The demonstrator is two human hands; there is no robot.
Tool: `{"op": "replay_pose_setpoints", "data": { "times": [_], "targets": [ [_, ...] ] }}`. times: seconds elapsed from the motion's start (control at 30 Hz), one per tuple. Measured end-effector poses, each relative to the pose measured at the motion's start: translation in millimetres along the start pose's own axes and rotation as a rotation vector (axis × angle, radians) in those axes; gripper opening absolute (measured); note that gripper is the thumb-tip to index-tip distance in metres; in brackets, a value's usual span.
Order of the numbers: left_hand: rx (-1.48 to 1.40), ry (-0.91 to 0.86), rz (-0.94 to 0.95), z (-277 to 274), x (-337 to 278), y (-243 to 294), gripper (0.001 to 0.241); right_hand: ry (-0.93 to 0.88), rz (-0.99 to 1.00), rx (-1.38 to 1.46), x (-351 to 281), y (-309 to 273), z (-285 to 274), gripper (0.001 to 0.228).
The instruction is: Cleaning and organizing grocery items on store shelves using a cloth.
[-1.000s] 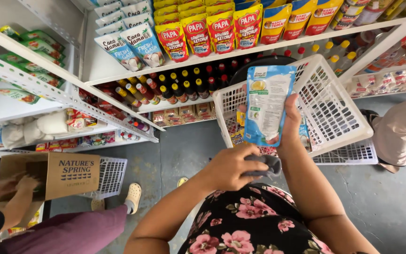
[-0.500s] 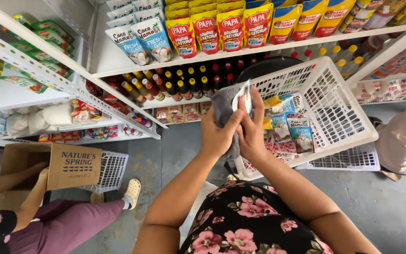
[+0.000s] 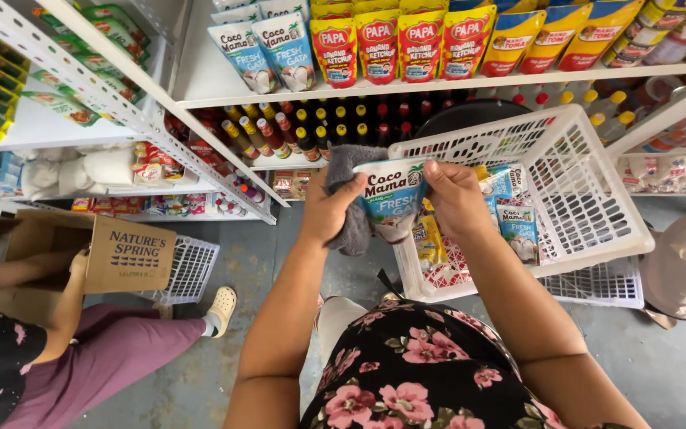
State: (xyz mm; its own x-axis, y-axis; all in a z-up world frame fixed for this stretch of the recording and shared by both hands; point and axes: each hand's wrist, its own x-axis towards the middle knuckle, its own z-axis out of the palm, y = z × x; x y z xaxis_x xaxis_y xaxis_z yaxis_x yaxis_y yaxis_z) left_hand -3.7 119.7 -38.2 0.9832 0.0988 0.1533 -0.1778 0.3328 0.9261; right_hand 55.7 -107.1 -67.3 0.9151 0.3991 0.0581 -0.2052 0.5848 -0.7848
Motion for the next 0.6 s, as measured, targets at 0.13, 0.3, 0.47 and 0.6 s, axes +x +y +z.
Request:
{"op": "replay_pose_setpoints", "data": {
  "times": [0.13,0.3,0.47,0.6],
  "targets": [
    [0.121,0.04,0.001,-18.9,4.4,8.2,0.026,0.019,-0.016,-0.044,6.0,4.8,20.8,0.03],
    [0.061,0.106,-0.149,-49.2,3.2,8.9,0.032,0.056,0.027,-0.094,25.0,30.4,37.9,0.029],
    [0.064,0.176,-0.139,-85.9,13.0,39.4,0.035,0.013,0.077,-0.062,59.5,60.6,66.9,0.028],
    [0.128,0.157,-0.011,-134.0,27.8,72.4,0.037,0.023,0.089,-0.011,98.0,88.4,118.5,0.026]
  ]
}}
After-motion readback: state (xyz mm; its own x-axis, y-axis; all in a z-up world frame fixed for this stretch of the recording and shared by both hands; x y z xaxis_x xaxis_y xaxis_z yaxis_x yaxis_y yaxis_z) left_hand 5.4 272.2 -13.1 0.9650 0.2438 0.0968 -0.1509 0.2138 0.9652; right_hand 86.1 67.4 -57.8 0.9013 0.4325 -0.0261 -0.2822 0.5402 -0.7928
